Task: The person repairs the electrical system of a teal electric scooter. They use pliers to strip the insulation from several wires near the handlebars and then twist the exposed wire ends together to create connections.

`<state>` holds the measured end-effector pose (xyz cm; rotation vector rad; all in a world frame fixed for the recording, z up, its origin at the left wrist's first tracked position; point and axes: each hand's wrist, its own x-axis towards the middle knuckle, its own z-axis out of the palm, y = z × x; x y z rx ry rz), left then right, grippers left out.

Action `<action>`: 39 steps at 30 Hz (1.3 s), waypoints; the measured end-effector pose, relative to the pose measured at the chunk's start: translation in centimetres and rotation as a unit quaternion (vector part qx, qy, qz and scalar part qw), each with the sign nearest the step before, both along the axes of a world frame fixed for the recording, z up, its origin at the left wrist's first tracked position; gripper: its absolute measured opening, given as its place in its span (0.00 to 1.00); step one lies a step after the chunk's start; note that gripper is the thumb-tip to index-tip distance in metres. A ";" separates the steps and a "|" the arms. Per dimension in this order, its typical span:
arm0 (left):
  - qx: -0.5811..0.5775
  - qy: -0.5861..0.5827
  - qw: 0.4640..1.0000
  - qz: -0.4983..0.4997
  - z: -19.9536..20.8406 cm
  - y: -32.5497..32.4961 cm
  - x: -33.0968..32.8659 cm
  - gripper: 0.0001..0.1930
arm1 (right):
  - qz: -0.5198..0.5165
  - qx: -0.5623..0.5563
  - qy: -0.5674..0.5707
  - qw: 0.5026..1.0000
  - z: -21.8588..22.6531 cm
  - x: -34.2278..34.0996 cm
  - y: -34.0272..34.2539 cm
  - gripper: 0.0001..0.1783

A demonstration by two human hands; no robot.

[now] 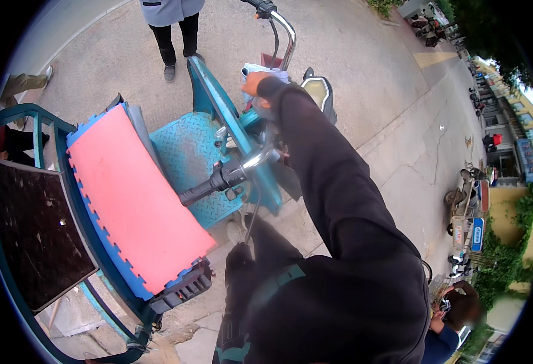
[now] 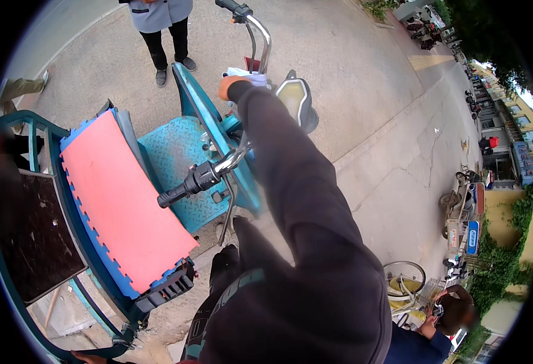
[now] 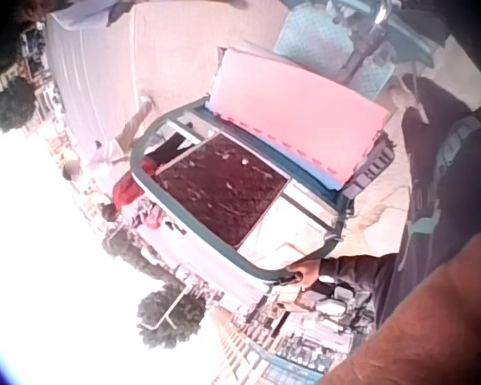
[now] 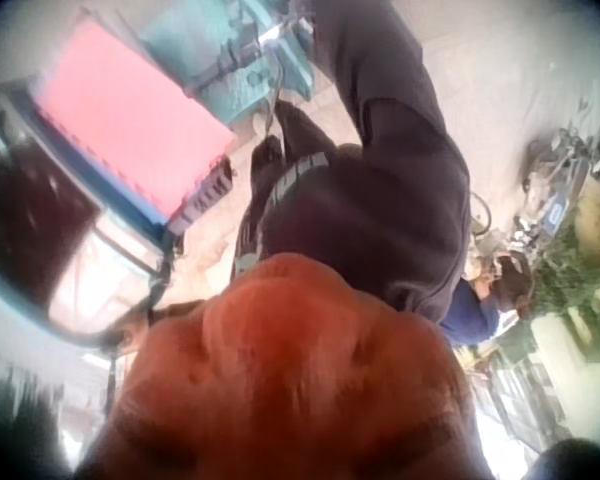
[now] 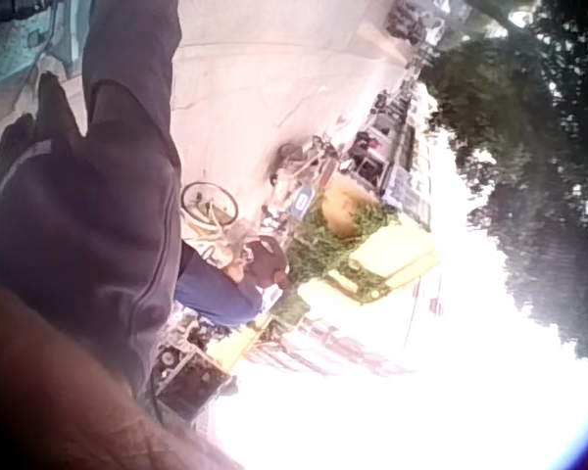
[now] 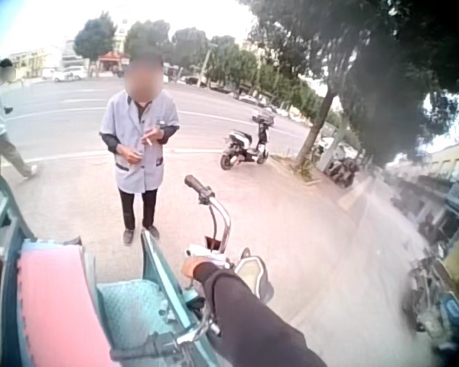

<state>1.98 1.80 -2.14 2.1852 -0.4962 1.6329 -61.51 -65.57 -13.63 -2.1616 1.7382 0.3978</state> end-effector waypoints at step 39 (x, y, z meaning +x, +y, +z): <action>0.022 0.051 0.998 0.024 2.7 -3.0 -3.7 0.34 | 0.206 -0.086 -0.042 0.974 -0.2 19.3 27.1 0.09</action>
